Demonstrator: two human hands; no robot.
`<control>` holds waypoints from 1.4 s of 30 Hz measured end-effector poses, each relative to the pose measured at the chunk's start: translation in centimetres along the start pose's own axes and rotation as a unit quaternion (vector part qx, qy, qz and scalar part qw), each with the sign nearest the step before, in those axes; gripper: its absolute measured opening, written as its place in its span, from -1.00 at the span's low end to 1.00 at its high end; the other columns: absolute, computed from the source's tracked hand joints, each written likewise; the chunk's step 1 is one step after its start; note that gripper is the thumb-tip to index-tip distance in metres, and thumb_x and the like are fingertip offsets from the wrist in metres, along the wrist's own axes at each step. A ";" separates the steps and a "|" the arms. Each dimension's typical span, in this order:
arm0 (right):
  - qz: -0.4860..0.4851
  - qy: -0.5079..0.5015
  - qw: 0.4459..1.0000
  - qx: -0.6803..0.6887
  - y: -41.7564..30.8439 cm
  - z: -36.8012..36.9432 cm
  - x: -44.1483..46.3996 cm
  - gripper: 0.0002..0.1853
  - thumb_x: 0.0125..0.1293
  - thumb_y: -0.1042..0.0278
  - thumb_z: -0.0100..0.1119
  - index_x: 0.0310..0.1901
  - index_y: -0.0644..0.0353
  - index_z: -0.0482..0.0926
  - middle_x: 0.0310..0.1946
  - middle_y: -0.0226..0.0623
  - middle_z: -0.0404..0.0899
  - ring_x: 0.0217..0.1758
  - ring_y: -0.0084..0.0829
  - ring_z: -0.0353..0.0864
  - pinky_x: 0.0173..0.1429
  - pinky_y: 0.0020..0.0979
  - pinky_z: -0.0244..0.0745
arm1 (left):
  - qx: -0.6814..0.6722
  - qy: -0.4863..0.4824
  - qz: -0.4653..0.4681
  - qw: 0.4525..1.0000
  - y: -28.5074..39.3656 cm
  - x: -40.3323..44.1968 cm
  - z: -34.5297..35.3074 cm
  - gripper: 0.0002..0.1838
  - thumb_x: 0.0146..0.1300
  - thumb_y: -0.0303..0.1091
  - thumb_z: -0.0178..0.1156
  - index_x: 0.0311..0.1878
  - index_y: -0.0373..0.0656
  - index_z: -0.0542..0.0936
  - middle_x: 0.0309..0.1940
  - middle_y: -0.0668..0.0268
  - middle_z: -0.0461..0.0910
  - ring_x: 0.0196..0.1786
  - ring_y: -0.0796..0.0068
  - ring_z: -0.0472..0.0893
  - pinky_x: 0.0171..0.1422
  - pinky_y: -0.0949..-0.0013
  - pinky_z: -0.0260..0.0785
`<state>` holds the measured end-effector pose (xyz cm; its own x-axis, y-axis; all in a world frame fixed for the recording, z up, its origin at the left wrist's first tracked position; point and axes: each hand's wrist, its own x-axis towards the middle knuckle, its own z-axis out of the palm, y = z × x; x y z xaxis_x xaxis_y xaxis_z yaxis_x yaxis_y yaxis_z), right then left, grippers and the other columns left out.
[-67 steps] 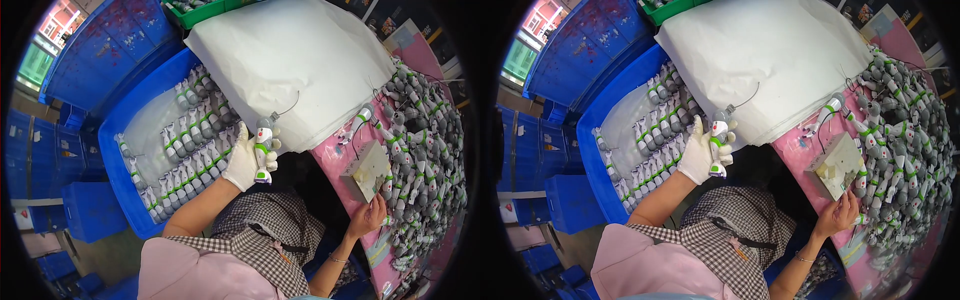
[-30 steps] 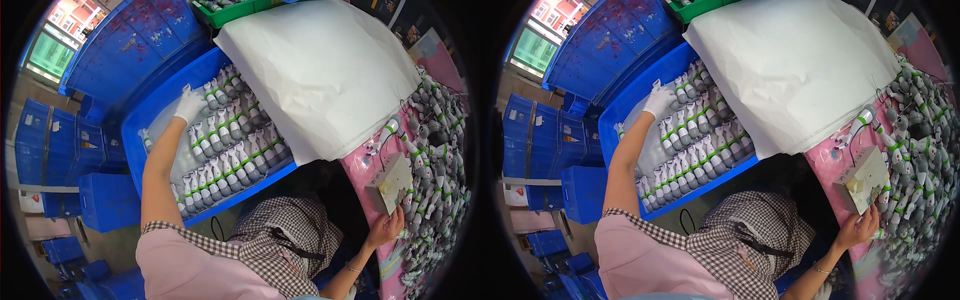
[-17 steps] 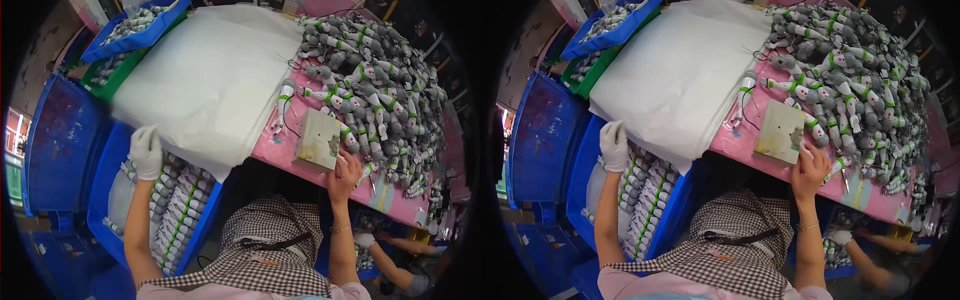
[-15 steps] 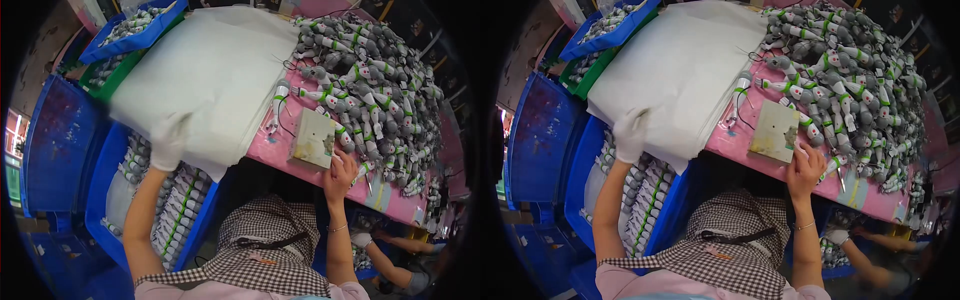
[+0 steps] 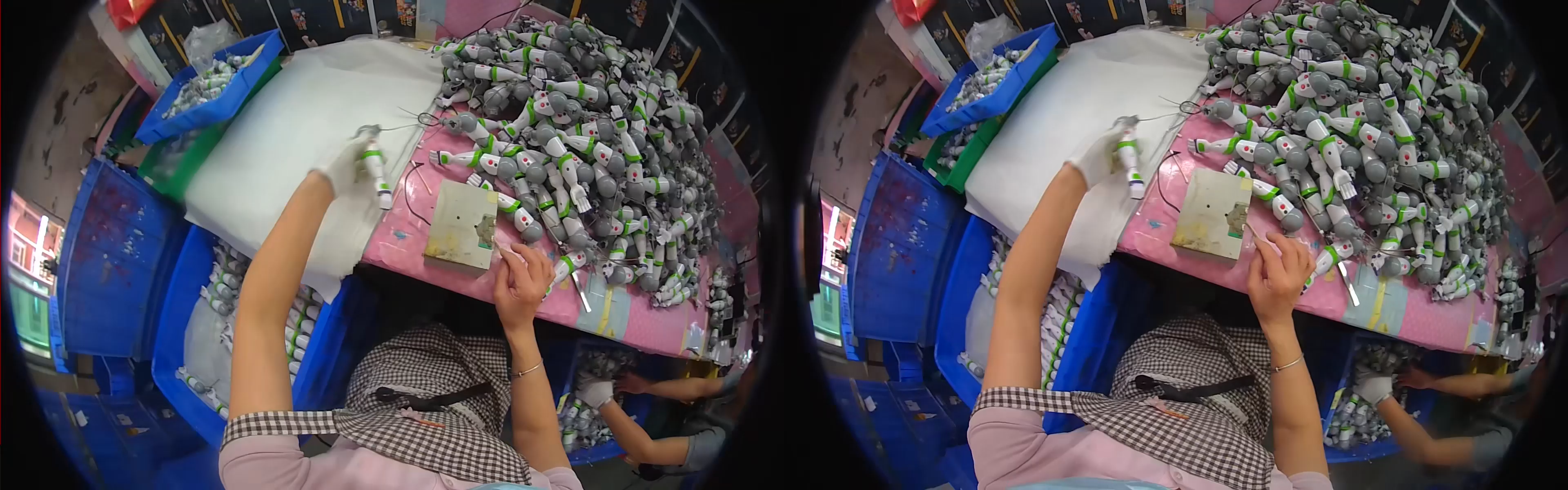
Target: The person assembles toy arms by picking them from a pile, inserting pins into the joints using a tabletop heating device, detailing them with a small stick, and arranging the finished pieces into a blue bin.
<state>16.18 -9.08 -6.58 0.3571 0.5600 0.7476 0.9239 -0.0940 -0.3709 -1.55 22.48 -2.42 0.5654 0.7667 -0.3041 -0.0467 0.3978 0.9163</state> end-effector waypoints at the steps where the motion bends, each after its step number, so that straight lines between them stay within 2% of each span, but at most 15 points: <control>1: 0.007 0.004 1.000 0.014 0.0 -0.1 0.0 -0.76 -0.01 0.53 0.25 -0.23 0.13 0.64 -0.14 -0.36 0.56 0.01 -0.26 0.46 0.17 -0.23 0.19 | -0.110 -0.017 0.017 0.994 -1.0 0.1 -2.7 -0.64 0.42 -0.14 -0.08 0.08 -0.22 0.36 -0.13 0.15 0.51 -0.10 0.22 0.58 0.01 0.14 0.49; 5: -0.005 0.005 1.000 0.022 -0.6 -0.3 0.4 -0.81 0.03 0.57 0.25 -0.26 0.19 0.64 -0.18 -0.29 0.59 -0.04 -0.22 0.51 0.16 -0.23 0.27 | -0.241 0.032 0.068 0.968 -1.1 -9.2 -3.9 -0.63 0.47 -0.16 -0.16 0.12 -0.26 0.34 -0.10 0.12 0.51 -0.11 0.24 0.57 0.03 0.17 0.47; 7: -0.023 0.034 0.994 0.101 -0.3 -0.7 0.3 -0.81 0.07 0.63 0.22 -0.25 0.22 0.63 -0.22 -0.25 0.60 -0.10 -0.24 0.53 0.08 -0.27 0.34 | -0.321 -0.114 0.039 0.939 -1.6 -12.7 -3.0 -0.59 0.46 -0.13 -0.13 0.15 -0.27 0.34 -0.09 0.14 0.51 -0.12 0.28 0.56 0.04 0.21 0.45; 11: -0.006 0.085 0.970 0.229 -1.8 -1.9 0.5 -0.80 0.18 0.64 0.17 -0.14 0.28 0.61 -0.22 -0.20 0.61 -0.30 -0.36 0.57 -0.15 -0.43 0.49 | -0.166 -0.077 0.044 0.982 -3.9 -17.6 2.8 -0.55 0.36 -0.09 0.07 0.13 -0.24 0.38 -0.19 0.27 0.51 -0.21 0.50 0.53 -0.12 0.41 0.43; 13: 0.212 -0.054 0.903 0.369 -4.4 -3.3 2.0 -0.76 0.30 0.52 0.11 -0.01 0.33 0.56 -0.17 -0.22 0.62 -0.40 -0.47 0.57 -0.24 -0.53 0.50 | -0.065 -0.075 0.043 0.994 -5.4 -18.6 5.6 -0.59 0.32 -0.11 0.14 0.06 -0.22 0.42 -0.25 0.33 0.50 -0.27 0.56 0.52 -0.19 0.47 0.41; 15: 0.327 -0.080 0.769 0.544 -4.6 -2.6 3.2 -0.68 0.39 0.40 0.04 0.09 0.38 0.48 -0.11 -0.22 0.62 -0.42 -0.56 0.60 -0.30 -0.60 0.53 | -0.051 -0.102 0.024 0.993 -6.7 -19.1 8.0 -0.65 0.31 -0.15 0.18 -0.04 -0.23 0.45 -0.30 0.34 0.51 -0.31 0.57 0.52 -0.21 0.47 0.41; 16: 0.331 -0.072 0.775 0.533 -4.1 -2.2 3.8 -0.68 0.39 0.40 0.04 0.09 0.38 0.48 -0.11 -0.22 0.62 -0.42 -0.56 0.60 -0.30 -0.60 0.53 | -0.030 -0.101 0.011 0.994 -7.3 -19.3 9.0 -0.67 0.31 -0.17 0.18 -0.04 -0.23 0.45 -0.30 0.33 0.52 -0.31 0.57 0.53 -0.21 0.47 0.41; 18: 0.467 -0.097 0.615 0.628 -3.1 -1.7 4.6 -0.67 0.39 0.34 0.03 0.08 0.39 0.48 -0.09 -0.19 0.62 -0.40 -0.55 0.63 -0.32 -0.59 0.57 | 0.010 -0.094 -0.009 0.995 -8.2 -19.7 10.2 -0.66 0.30 -0.22 0.19 0.00 -0.24 0.44 -0.29 0.32 0.54 -0.33 0.58 0.53 -0.22 0.48 0.41; 25: 0.517 -0.122 0.536 0.657 -0.9 -3.0 4.3 -0.71 0.33 0.35 0.10 0.01 0.35 0.53 -0.17 -0.21 0.64 -0.47 -0.59 0.61 -0.40 -0.62 0.55 | 0.099 -0.132 -0.095 0.982 -7.7 -20.7 12.0 -0.57 0.32 -0.09 0.15 0.05 -0.24 0.44 -0.29 0.33 0.56 -0.36 0.62 0.52 -0.32 0.56 0.35; 28: 0.497 -0.147 0.530 0.671 0.4 -2.9 4.0 -0.71 0.30 0.36 0.13 -0.03 0.37 0.54 -0.25 -0.28 0.63 -0.56 -0.67 0.49 -0.53 -0.70 0.38 | 0.128 -0.161 -0.108 0.973 -8.1 -20.6 11.9 -0.61 0.34 -0.06 0.11 -0.05 -0.24 0.47 -0.33 0.34 0.55 -0.36 0.64 0.52 -0.34 0.58 0.31; 31: 0.474 -0.200 0.588 0.624 1.4 -1.8 4.4 -0.77 0.29 0.36 0.15 -0.15 0.36 0.62 -0.38 -0.37 0.62 -0.60 -0.69 0.39 -0.56 -0.65 0.25 | 0.141 -0.163 -0.099 0.972 -8.1 -20.4 12.4 -0.68 0.35 -0.14 0.11 -0.10 -0.24 0.47 -0.34 0.34 0.54 -0.36 0.62 0.52 -0.30 0.56 0.34; 33: 0.216 -0.143 0.894 0.367 1.6 -0.9 4.6 -0.81 0.25 0.35 0.18 -0.31 0.31 0.68 -0.46 -0.42 0.61 -0.56 -0.69 0.39 -0.51 -0.57 0.28 | 0.058 -0.119 -0.039 0.990 -8.5 -20.2 13.0 -0.73 0.34 -0.25 0.15 -0.06 -0.26 0.47 -0.33 0.34 0.54 -0.34 0.60 0.53 -0.25 0.55 0.37; 37: 0.157 -0.201 0.933 0.254 1.7 -1.1 5.5 -0.85 0.17 0.35 0.22 -0.38 0.26 0.69 -0.51 -0.36 0.62 -0.54 -0.56 0.47 -0.44 -0.45 0.34 | 0.074 -0.059 0.020 0.995 -7.9 -19.2 14.0 -0.67 0.32 -0.32 0.17 0.06 -0.28 0.44 -0.28 0.33 0.55 -0.27 0.57 0.57 -0.17 0.52 0.43; 41: 0.106 -0.250 0.949 0.161 1.5 -1.5 6.8 -0.85 0.06 0.36 0.25 -0.36 0.22 0.68 -0.51 -0.23 0.60 -0.50 -0.31 0.54 -0.37 -0.35 0.40 | -0.026 -0.111 -0.059 0.992 -7.8 -17.8 13.5 -0.61 0.31 -0.24 0.19 0.09 -0.25 0.41 -0.19 0.31 0.55 -0.17 0.52 0.58 -0.05 0.41 0.49; 42: 0.096 -0.265 0.946 0.161 1.5 -1.6 7.2 -0.84 0.03 0.36 0.25 -0.36 0.22 0.68 -0.51 -0.19 0.60 -0.49 -0.25 0.56 -0.35 -0.31 0.41 | -0.027 -0.118 -0.073 0.990 -7.5 -17.5 13.4 -0.57 0.28 -0.14 0.20 0.07 -0.20 0.40 -0.17 0.29 0.54 -0.15 0.45 0.59 -0.01 0.27 0.53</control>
<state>20.35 -6.53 -0.85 0.3155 0.9002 0.3004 0.7290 -0.0273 -0.6839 -0.07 -0.71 -0.49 0.7452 0.5628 -0.3575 0.0100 0.5267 0.8500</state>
